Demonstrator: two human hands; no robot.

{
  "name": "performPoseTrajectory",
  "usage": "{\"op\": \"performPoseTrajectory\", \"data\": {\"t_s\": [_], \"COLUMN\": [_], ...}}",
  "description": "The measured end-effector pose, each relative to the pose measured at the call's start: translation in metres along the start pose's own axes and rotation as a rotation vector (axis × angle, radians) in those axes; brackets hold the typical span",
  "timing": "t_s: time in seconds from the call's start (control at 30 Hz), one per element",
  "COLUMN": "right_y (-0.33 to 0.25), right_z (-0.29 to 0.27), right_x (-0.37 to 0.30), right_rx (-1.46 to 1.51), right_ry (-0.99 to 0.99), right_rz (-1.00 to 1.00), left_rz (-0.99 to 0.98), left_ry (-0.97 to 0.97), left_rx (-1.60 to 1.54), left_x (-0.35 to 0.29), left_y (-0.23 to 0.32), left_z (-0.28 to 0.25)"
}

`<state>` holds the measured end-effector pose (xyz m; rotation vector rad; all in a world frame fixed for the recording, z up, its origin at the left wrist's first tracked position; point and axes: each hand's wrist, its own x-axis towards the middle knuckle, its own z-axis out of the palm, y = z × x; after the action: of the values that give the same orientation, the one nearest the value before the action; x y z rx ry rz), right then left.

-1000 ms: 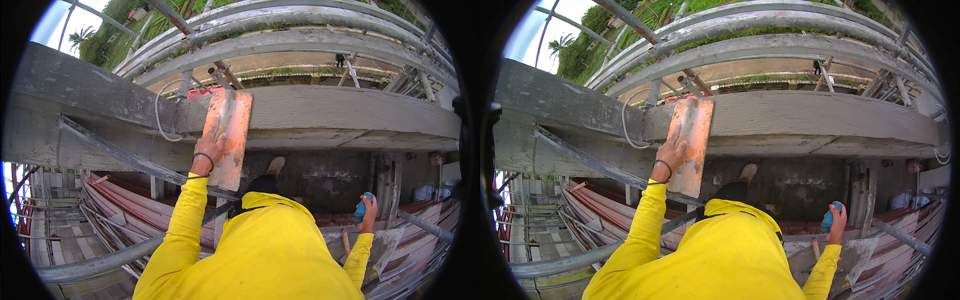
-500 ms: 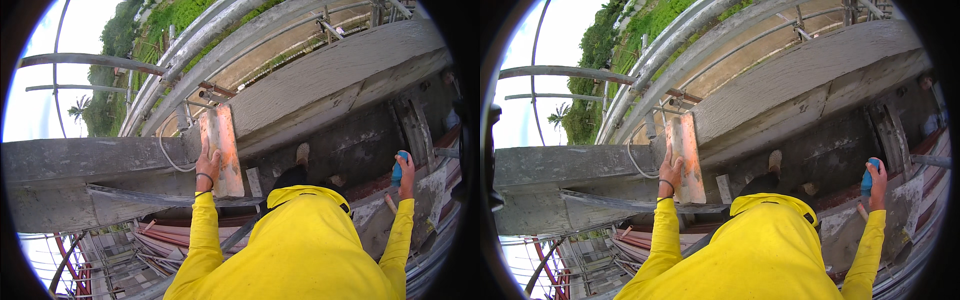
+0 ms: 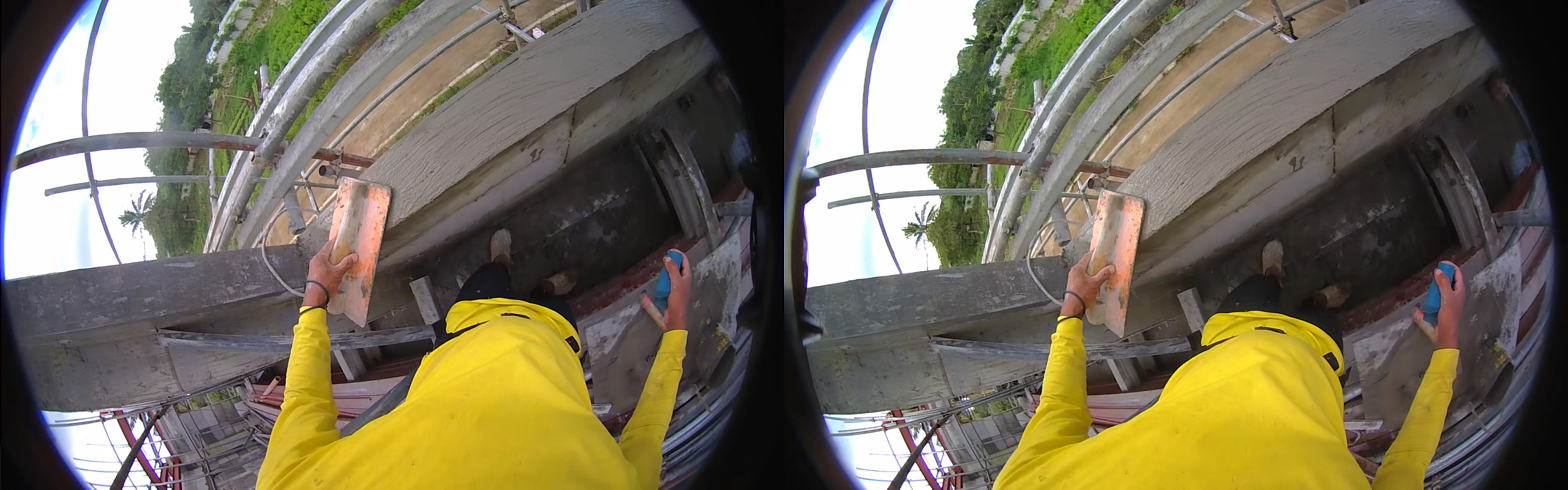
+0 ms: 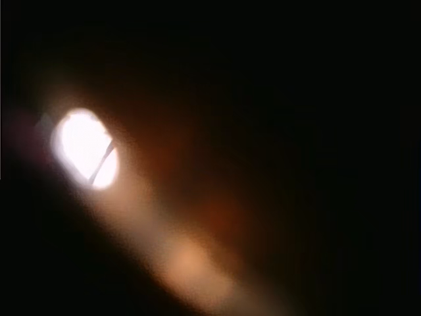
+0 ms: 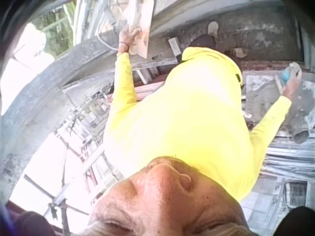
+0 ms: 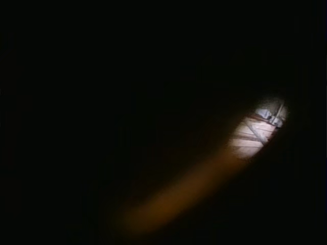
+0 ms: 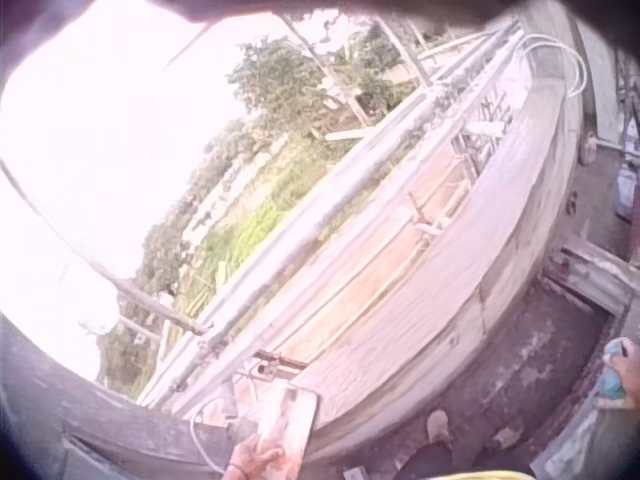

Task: The person applies and smooths wet plaster onto a concrete beam using a trowel and a float. They repeatedly scrape, spread, and level the material along the beam's surface while standing on scaffolding.

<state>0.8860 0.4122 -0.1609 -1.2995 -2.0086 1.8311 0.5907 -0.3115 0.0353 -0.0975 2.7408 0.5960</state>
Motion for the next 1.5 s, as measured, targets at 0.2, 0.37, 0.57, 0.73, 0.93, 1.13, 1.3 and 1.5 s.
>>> {"op": "performPoseTrajectory", "data": {"t_s": [0.2,0.37,0.57,0.73,0.93,1.13,1.3,1.5], "right_y": [-0.003,-0.030,-0.033,-0.010,-0.033,-0.009,0.064,0.119], "right_z": [0.025,0.030,0.025,0.032,0.066,-0.003,-0.022,0.047], "right_x": [-0.026,-0.021,-0.020,-0.029,-0.012,-0.059,-0.143,-0.281], "right_rx": [0.058,0.034,0.059,0.102,0.193,0.397,0.512,0.723], "right_ry": [-0.026,-0.055,-0.028,-0.040,-0.160,0.185,0.778,1.163], "right_rz": [0.197,0.066,0.089,0.148,0.126,0.111,0.027,0.182], "left_rz": [0.262,0.369,0.246,0.296,0.623,1.036,1.145,1.295], "left_ry": [-0.021,-0.127,-0.135,-0.114,-0.031,-0.125,-0.604,-0.927], "left_rx": [0.143,0.012,0.088,0.252,0.305,-0.043,-0.129,0.280], "left_x": [0.049,0.066,0.076,0.081,0.104,0.004,-0.007,-0.091], "left_y": [0.116,0.143,0.071,0.068,0.235,0.393,0.430,0.428], "left_z": [0.025,-0.031,-0.041,-0.014,0.049,0.104,0.229,0.408]}}
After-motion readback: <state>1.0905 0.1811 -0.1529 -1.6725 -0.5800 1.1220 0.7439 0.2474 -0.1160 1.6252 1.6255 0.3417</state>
